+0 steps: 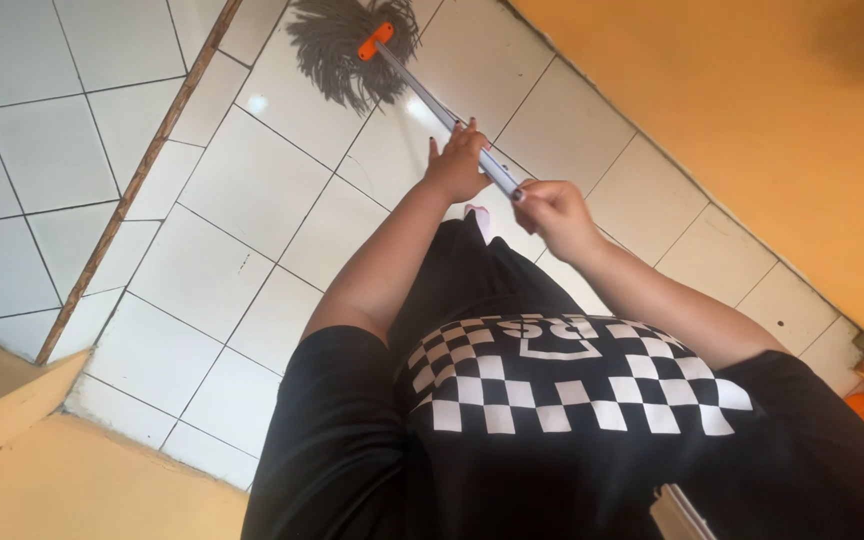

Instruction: Assembling a mop and using it to clean a tiled floor with water from a bucket

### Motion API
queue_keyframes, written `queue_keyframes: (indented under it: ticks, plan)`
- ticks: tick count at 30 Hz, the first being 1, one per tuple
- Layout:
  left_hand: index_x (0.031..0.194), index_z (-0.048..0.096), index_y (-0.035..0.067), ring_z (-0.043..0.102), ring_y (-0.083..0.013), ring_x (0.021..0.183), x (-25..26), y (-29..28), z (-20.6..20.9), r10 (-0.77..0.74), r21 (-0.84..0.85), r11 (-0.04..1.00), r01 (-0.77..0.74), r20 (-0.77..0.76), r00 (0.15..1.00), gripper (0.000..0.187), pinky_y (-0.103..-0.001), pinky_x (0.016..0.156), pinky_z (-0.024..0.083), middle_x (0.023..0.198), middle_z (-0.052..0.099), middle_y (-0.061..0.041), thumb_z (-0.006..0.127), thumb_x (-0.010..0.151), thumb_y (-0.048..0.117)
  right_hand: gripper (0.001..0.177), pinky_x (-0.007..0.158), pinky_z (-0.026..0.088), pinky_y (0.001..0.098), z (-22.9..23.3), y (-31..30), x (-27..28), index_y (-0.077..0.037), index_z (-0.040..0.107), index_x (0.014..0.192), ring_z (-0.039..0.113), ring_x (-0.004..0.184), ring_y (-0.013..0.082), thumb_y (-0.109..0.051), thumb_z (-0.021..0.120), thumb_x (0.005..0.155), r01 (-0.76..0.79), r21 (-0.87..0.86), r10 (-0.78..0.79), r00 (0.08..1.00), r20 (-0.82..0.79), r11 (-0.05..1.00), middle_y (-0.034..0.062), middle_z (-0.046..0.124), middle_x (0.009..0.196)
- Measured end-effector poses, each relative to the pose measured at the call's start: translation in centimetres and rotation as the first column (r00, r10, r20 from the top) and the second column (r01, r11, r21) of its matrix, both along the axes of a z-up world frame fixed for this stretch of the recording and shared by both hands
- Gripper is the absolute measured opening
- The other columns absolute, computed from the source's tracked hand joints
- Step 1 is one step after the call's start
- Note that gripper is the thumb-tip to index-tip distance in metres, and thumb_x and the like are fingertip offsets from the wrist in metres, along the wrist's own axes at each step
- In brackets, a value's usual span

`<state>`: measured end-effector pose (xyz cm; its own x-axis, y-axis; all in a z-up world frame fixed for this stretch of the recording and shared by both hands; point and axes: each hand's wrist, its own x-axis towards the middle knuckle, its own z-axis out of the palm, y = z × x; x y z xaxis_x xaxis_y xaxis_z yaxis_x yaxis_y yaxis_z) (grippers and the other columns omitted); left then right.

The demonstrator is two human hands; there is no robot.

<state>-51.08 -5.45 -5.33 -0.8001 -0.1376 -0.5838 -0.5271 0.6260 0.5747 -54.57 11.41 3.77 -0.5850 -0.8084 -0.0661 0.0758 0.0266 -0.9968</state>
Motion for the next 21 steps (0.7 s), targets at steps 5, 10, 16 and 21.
queue_keyframes:
  ticks: [5,10,16,21]
  plan:
    - [0.098,0.052,0.017,0.044,-0.0274,0.122,-2.2,4.1,3.8,-0.157,0.088,0.979,0.183,-0.243,0.957,0.03,-0.06,0.104,0.018,0.115,0.056,-0.006,0.064,0.079,0.037,0.042,0.063,0.04,0.0283,11.1,3.2,-3.9,-0.007,0.056,0.058,0.05,0.063,0.0168,-0.038,0.051,0.086,-0.315,-0.059,0.309,0.946,-0.096,0.947,0.0044,0.049,0.063]
    - [0.075,0.059,0.023,0.057,-0.018,0.091,-1.8,7.9,2.2,-0.338,-0.118,0.94,0.32,-0.454,0.824,0.014,-0.037,0.086,0.039,0.079,0.062,0.005,0.061,0.07,0.035,0.039,0.054,0.041,0.0342,14.5,4.2,-3.9,-0.01,0.047,0.047,0.047,0.046,0.0246,-0.027,0.066,0.077,-0.554,-0.009,0.535,0.808,-0.248,0.833,0.0033,0.043,0.045]
    - [0.063,0.058,0.023,0.056,-0.014,0.075,-3.5,9.3,-0.9,-0.384,-0.227,0.923,0.31,-0.572,0.725,0.017,-0.034,0.078,0.034,0.063,0.058,0.006,0.059,0.07,0.039,0.041,0.047,0.04,0.0335,12.1,6.3,-5.0,-0.011,0.041,0.045,0.044,0.044,0.0251,-0.018,0.063,0.079,-0.52,-0.07,0.487,0.833,-0.264,0.851,0.0024,0.042,0.044]
    - [0.062,0.061,0.021,0.057,-0.0152,0.073,-4.5,7.4,-4.7,-0.402,-0.283,0.915,0.287,-0.598,0.693,0.024,-0.035,0.079,0.034,0.062,0.059,0.003,0.056,0.076,0.041,0.039,0.048,0.041,0.0341,7.2,6.6,-5.2,-0.012,0.039,0.046,0.046,0.046,0.0266,-0.014,0.062,0.077,-0.522,-0.123,0.466,0.828,-0.312,0.844,0.0023,0.04,0.044]
